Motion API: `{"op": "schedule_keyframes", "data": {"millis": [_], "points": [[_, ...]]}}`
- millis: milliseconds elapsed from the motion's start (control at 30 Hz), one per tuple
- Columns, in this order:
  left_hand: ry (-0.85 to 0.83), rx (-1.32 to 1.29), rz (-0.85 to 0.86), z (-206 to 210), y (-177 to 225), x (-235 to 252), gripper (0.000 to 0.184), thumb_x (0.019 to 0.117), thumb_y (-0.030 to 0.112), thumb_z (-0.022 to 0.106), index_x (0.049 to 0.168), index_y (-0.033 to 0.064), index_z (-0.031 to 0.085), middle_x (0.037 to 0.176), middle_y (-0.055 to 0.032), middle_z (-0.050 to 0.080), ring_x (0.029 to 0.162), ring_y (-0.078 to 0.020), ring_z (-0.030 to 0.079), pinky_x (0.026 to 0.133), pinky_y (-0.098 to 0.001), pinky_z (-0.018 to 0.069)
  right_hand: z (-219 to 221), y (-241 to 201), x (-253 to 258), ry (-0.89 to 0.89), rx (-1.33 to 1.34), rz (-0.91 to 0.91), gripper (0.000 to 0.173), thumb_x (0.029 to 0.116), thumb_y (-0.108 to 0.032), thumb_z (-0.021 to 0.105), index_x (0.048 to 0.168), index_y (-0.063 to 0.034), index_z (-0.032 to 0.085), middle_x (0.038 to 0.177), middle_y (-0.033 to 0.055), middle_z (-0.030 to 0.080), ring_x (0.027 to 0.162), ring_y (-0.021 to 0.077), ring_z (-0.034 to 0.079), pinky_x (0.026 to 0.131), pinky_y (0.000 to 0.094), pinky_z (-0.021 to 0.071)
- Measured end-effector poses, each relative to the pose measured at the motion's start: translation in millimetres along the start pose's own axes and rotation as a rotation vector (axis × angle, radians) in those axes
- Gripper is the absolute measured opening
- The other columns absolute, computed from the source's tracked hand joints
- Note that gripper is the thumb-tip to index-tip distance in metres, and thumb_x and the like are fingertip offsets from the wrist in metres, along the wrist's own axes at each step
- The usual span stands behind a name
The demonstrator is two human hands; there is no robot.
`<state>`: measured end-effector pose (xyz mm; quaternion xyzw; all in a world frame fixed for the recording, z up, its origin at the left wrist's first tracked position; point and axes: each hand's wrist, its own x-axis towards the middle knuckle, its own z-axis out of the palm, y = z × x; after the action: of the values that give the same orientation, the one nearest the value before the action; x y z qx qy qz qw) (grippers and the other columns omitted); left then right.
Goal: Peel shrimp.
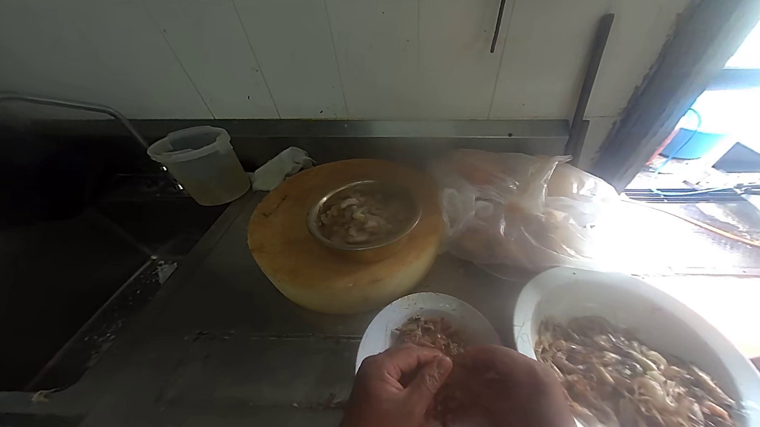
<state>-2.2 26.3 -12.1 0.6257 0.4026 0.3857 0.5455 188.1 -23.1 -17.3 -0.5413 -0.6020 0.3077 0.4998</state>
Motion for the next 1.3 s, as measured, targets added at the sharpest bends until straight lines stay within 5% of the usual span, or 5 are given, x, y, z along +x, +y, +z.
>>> {"op": "schedule_keyframes", "data": {"millis": [233, 533, 967, 1200, 1300], "points": [[-0.159, -0.257, -0.107, 2, 0, -2, 0.032, 0.0989, 0.017, 0.069, 0.127, 0.0029, 0.070, 0.109, -0.0138, 0.072, 0.073, -0.0218, 0.070, 0.055, -0.0331, 0.0610, 1, 3, 2, 0.008, 0.277, -0.023, 0.011, 0.0944, -0.009, 0.072, 0.104, -0.0040, 0.074, 0.096, 0.0065, 0.075, 0.082, 0.0186, 0.074, 0.072, 0.0340, 0.0656], [-0.100, -0.375, -0.146, -3, -1, 0, 0.021, 0.0997, 0.012, 0.065, 0.115, -0.0016, 0.072, 0.088, -0.0147, 0.069, 0.060, -0.0177, 0.062, 0.048, -0.0293, 0.0535, -4, 1, 3, 0.019, 0.452, 0.042, 0.024, 0.0927, -0.006, 0.074, 0.115, 0.0014, 0.069, 0.102, 0.0156, 0.073, 0.089, 0.0283, 0.073, 0.080, 0.0419, 0.0654], [-0.005, -0.371, -0.136, -17, 28, 10, 0.017, 0.0961, 0.008, 0.066, 0.110, -0.0006, 0.072, 0.086, -0.0110, 0.066, 0.059, -0.0142, 0.059, 0.048, -0.0259, 0.0507, 4, -2, 2, -0.027, -0.125, -0.011, 0.012, 0.0958, -0.023, 0.071, 0.104, -0.0190, 0.078, 0.100, -0.0040, 0.073, 0.082, 0.0056, 0.072, 0.070, 0.0245, 0.0648], [0.277, 0.358, -0.061, -88, 108, 105, 0.040, 0.0975, 0.020, 0.070, 0.137, 0.0151, 0.064, 0.101, -0.0073, 0.072, 0.069, -0.0164, 0.065, 0.055, -0.0318, 0.0537, -2, -9, 0, -0.085, -0.272, -0.017, 0.014, 0.0961, -0.021, 0.069, 0.105, -0.0165, 0.078, 0.102, -0.0003, 0.072, 0.084, 0.0044, 0.071, 0.073, 0.0234, 0.0632], [0.282, 0.613, -0.115, -109, 112, 146, 0.046, 0.0944, 0.026, 0.075, 0.136, 0.0089, 0.063, 0.098, -0.0098, 0.073, 0.072, -0.0187, 0.067, 0.060, -0.0362, 0.0555, -3, -13, 0, -0.111, -0.360, -0.041, 0.014, 0.0970, -0.021, 0.068, 0.106, -0.0165, 0.077, 0.103, 0.0014, 0.072, 0.087, 0.0069, 0.071, 0.075, 0.0251, 0.0627]]}}
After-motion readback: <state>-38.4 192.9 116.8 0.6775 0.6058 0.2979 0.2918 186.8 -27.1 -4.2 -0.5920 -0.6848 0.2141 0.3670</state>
